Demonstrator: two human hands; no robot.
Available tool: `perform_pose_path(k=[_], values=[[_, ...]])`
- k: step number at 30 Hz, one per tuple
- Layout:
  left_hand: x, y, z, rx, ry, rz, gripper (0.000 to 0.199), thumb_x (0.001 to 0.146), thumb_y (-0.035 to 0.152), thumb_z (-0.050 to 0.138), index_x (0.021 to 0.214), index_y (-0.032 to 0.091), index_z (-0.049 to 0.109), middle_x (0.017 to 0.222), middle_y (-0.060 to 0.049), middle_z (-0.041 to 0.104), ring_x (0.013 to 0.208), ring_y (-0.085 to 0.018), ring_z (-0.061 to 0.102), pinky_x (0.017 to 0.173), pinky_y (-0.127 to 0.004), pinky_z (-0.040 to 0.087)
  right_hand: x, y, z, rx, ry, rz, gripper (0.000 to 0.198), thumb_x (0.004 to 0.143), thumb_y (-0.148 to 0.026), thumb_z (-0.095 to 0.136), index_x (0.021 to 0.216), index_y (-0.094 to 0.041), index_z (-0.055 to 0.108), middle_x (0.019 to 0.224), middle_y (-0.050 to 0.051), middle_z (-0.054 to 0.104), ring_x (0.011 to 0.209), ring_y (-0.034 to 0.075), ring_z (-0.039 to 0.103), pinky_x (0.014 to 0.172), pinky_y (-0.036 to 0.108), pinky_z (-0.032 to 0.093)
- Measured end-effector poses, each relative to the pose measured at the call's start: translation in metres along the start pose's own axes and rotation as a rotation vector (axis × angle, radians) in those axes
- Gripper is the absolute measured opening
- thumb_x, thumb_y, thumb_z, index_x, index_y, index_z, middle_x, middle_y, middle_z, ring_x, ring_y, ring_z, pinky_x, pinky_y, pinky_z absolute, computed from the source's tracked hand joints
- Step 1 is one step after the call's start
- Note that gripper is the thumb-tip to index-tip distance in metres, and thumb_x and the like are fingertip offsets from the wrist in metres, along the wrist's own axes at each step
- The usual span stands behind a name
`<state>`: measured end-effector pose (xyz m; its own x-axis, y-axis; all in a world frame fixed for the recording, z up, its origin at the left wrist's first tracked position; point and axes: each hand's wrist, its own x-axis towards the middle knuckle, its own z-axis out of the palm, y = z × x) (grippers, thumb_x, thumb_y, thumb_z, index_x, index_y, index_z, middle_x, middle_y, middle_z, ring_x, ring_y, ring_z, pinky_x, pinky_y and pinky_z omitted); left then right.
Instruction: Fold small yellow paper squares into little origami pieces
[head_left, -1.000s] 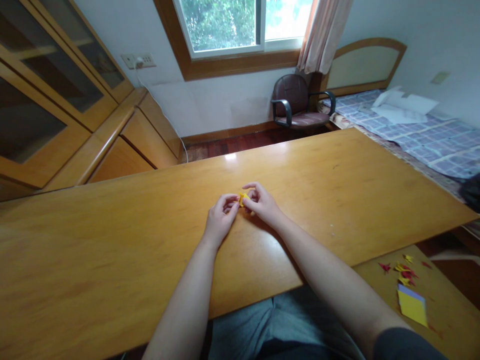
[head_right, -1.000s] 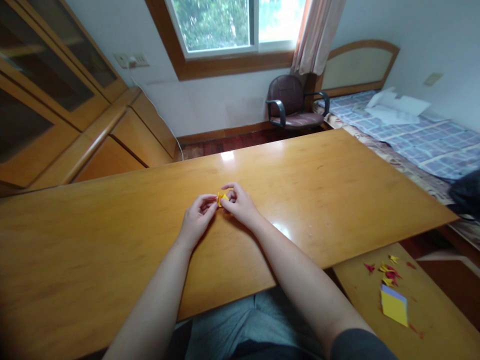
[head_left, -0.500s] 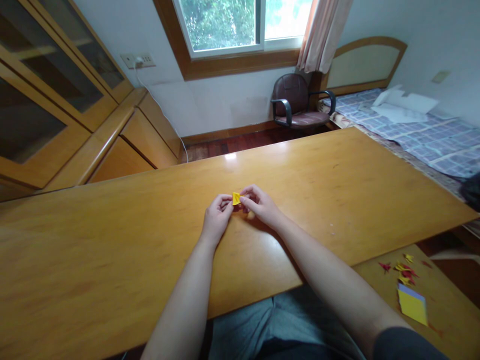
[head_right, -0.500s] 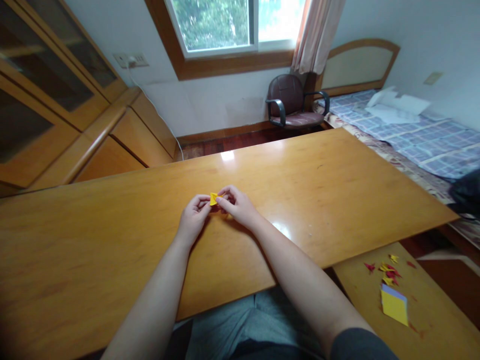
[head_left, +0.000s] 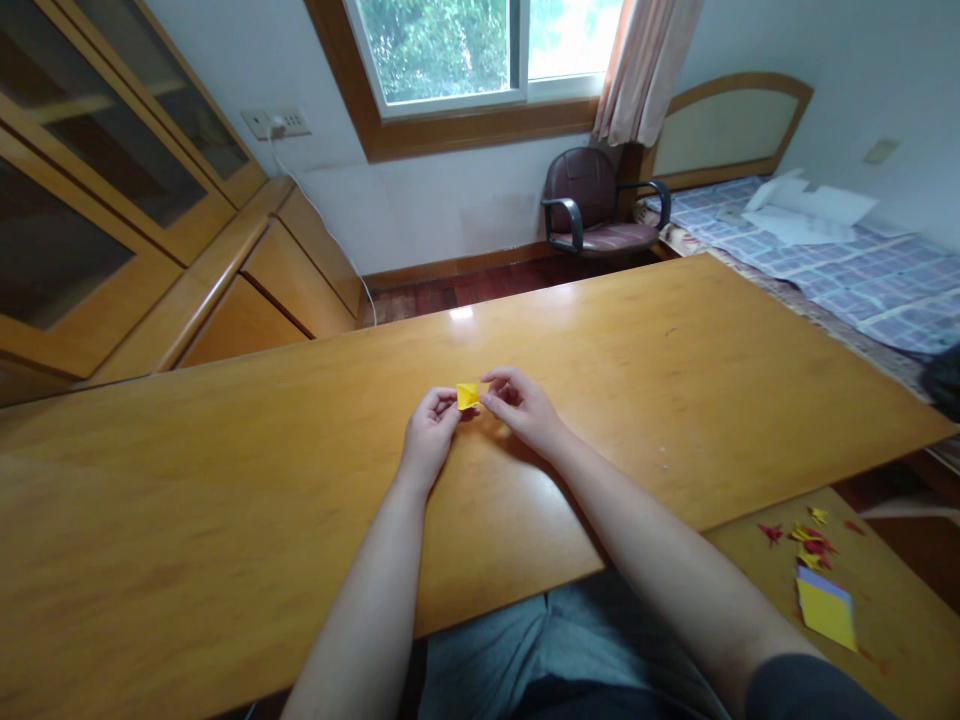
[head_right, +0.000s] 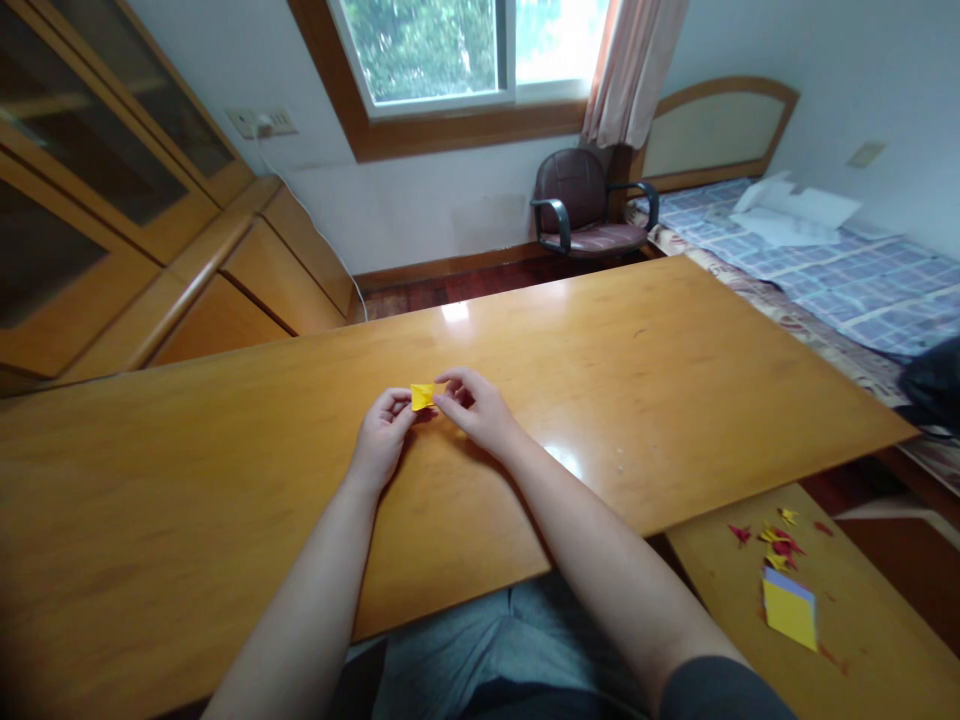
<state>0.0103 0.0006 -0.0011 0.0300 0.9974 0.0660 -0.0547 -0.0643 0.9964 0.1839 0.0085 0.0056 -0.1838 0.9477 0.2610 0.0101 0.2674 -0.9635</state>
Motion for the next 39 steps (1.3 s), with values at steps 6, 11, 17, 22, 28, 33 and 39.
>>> perform_pose_path(k=[6, 11, 17, 22, 28, 33, 39], values=[[0.001, -0.002, 0.0, 0.061, 0.024, 0.026, 0.024, 0.077, 0.035, 0.072, 0.089, 0.018, 0.062, 0.089, -0.003, 0.072, 0.075, -0.016, 0.07, 0.081, -0.034, 0.058, 0.0, -0.004, 0.0, -0.041, -0.003, -0.057, 0.014, 0.085, -0.033, 0.064, 0.094, -0.021, 0.061, 0.082, -0.001, 0.058, 0.07, 0.013, 0.055, 0.067, 0.027, 0.046], [-0.002, -0.002, -0.001, 0.215, 0.01, 0.148, 0.016, 0.08, 0.032, 0.069, 0.087, 0.019, 0.064, 0.091, -0.003, 0.07, 0.086, -0.017, 0.068, 0.083, -0.032, 0.055, 0.002, -0.002, 0.001, -0.001, -0.016, 0.043, 0.007, 0.08, -0.025, 0.061, 0.086, -0.021, 0.058, 0.088, -0.001, 0.058, 0.073, 0.013, 0.058, 0.065, 0.025, 0.048], [-0.007, -0.001, 0.0, 0.373, -0.049, 0.24, 0.007, 0.085, 0.027, 0.063, 0.088, 0.021, 0.064, 0.096, -0.004, 0.07, 0.091, -0.018, 0.067, 0.086, -0.032, 0.053, 0.004, -0.002, 0.002, 0.024, -0.037, 0.068, 0.011, 0.079, -0.029, 0.066, 0.082, -0.02, 0.06, 0.088, 0.0, 0.057, 0.075, 0.013, 0.059, 0.064, 0.024, 0.048], [-0.008, -0.004, 0.001, 0.335, -0.044, 0.189, 0.014, 0.083, 0.026, 0.065, 0.096, 0.021, 0.063, 0.092, -0.003, 0.069, 0.086, -0.017, 0.068, 0.084, -0.032, 0.055, 0.004, -0.001, 0.001, 0.004, -0.061, 0.08, 0.014, 0.081, -0.033, 0.067, 0.084, -0.02, 0.062, 0.083, 0.0, 0.06, 0.075, 0.014, 0.059, 0.064, 0.025, 0.048], [-0.009, -0.005, 0.001, 0.241, -0.063, 0.185, 0.028, 0.085, 0.027, 0.064, 0.112, 0.023, 0.059, 0.104, -0.005, 0.068, 0.096, -0.018, 0.069, 0.089, -0.032, 0.057, 0.005, -0.003, -0.001, -0.1, -0.047, -0.014, 0.009, 0.082, -0.027, 0.066, 0.081, -0.019, 0.065, 0.085, 0.001, 0.059, 0.077, 0.013, 0.058, 0.069, 0.026, 0.048], [-0.011, 0.001, 0.0, 0.294, -0.124, 0.179, 0.023, 0.088, 0.028, 0.062, 0.11, 0.023, 0.062, 0.107, -0.005, 0.07, 0.098, -0.018, 0.07, 0.091, -0.033, 0.057, 0.005, -0.005, -0.003, -0.157, -0.053, -0.054, 0.005, 0.083, -0.023, 0.066, 0.08, -0.019, 0.067, 0.086, 0.001, 0.058, 0.078, 0.014, 0.057, 0.068, 0.026, 0.047], [-0.009, -0.002, -0.003, 0.235, -0.124, 0.143, 0.022, 0.088, 0.034, 0.064, 0.106, 0.022, 0.063, 0.104, -0.004, 0.07, 0.095, -0.019, 0.072, 0.088, -0.035, 0.059, 0.006, -0.004, -0.003, -0.193, -0.038, -0.077, 0.003, 0.081, -0.022, 0.067, 0.081, -0.019, 0.067, 0.082, 0.0, 0.057, 0.073, 0.013, 0.054, 0.066, 0.026, 0.045]])
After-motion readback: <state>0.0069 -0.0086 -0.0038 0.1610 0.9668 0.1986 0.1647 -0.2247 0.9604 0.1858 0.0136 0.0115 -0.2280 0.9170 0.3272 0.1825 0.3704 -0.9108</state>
